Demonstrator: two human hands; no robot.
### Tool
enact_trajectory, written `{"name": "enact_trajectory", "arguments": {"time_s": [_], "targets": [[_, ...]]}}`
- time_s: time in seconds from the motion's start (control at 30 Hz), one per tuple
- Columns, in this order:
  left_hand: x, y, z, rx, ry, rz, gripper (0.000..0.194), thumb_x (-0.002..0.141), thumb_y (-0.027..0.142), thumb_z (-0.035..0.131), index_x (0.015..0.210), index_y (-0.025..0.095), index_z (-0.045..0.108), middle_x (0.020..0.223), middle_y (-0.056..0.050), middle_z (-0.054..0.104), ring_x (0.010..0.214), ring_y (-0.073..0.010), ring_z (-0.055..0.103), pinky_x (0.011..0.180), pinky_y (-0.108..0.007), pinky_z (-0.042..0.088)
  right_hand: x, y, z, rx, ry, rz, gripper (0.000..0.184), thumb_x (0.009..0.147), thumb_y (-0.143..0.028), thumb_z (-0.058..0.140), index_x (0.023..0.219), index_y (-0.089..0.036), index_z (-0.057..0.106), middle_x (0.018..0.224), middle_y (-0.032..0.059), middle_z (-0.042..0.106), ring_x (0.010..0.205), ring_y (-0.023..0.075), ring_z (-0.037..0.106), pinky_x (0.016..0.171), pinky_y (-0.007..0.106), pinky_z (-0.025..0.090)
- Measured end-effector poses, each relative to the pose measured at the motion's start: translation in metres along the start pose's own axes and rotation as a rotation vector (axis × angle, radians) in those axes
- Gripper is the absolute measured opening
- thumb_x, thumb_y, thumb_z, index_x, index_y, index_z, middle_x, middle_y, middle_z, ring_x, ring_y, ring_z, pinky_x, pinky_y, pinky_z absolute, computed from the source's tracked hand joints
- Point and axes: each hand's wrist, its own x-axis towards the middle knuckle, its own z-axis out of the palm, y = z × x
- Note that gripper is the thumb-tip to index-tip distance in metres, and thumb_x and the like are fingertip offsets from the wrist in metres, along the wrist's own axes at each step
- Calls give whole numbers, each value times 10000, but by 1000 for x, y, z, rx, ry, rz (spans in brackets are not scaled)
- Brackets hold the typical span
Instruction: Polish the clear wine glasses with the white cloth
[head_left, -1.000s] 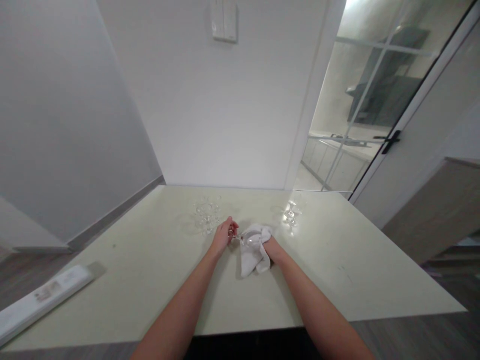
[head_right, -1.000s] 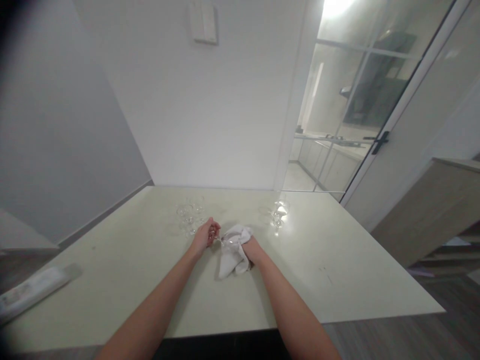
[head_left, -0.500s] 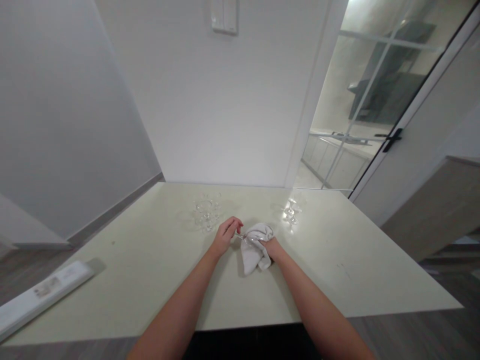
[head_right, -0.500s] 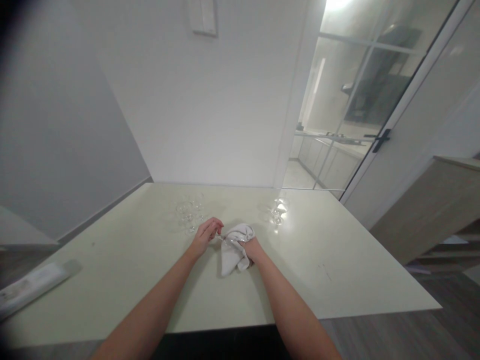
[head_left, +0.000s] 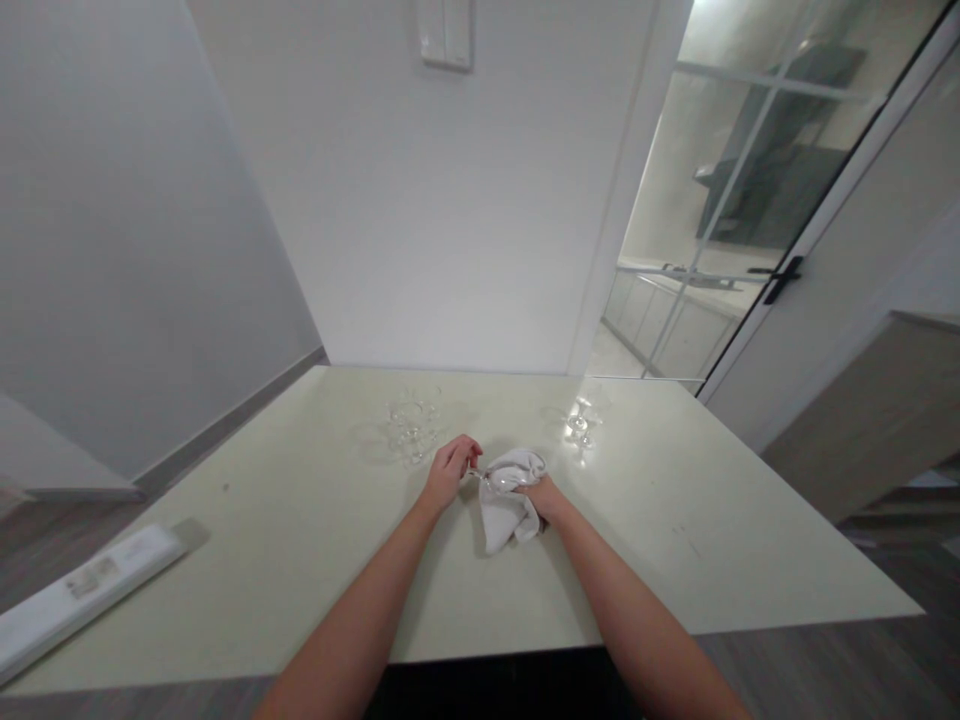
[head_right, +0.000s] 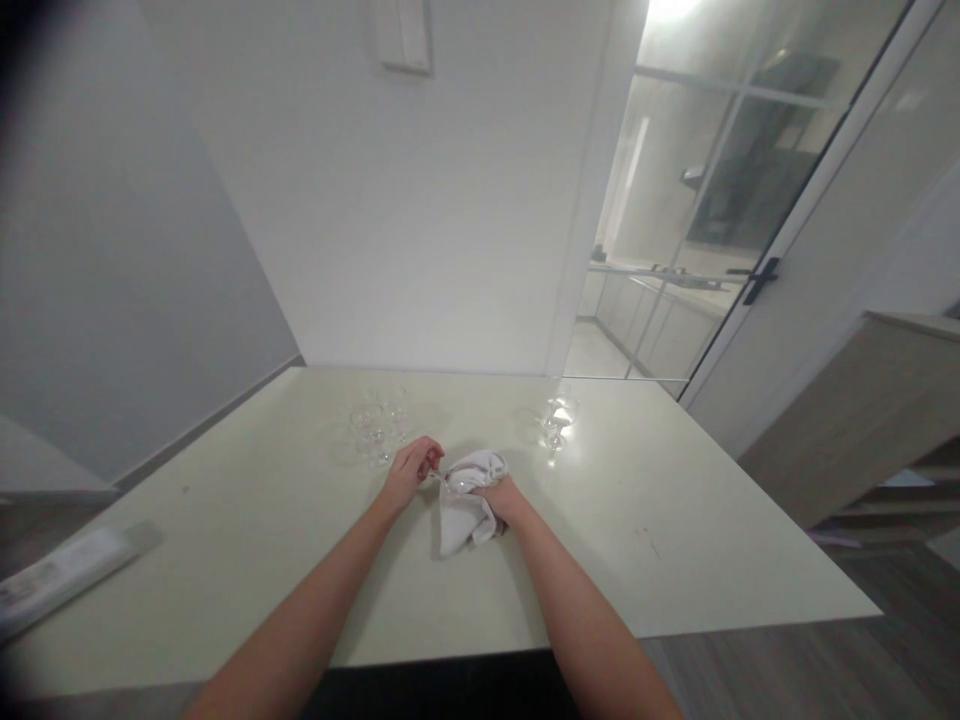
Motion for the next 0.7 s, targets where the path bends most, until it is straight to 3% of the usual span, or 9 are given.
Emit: {"name": "enact_trajectory", "arguments": {"time_s": [0.27,0.5,0.7], "targets": [[1,-3,-1,31,5,32,428,894,519,406,792,161,618,614,4,536,482,-99,386,463,-227,293,4,-10,-5,-80,-82,-124,237,711,-319,627,918,-241,714,1108,45,703,1127,240,591,1106,436,331],[2,-7,1,46,20,10,434,896,518,401,767,163,616,592,11,539,468,-99,396,466,-234,304,1,-8,-4,-35,-131,-52,285,668,-320,673,935,-224,701,1064,53,710,1034,243,631,1024,429,424],[3,-8,0,29,3,0,438,898,520,403,772,156,611,585,16,526,459,-92,374,462,-227,292,4,4,0,15,-38,9,346,600,-264,694,943,-221,682,1054,53,708,1021,246,632,1026,433,426]]}}
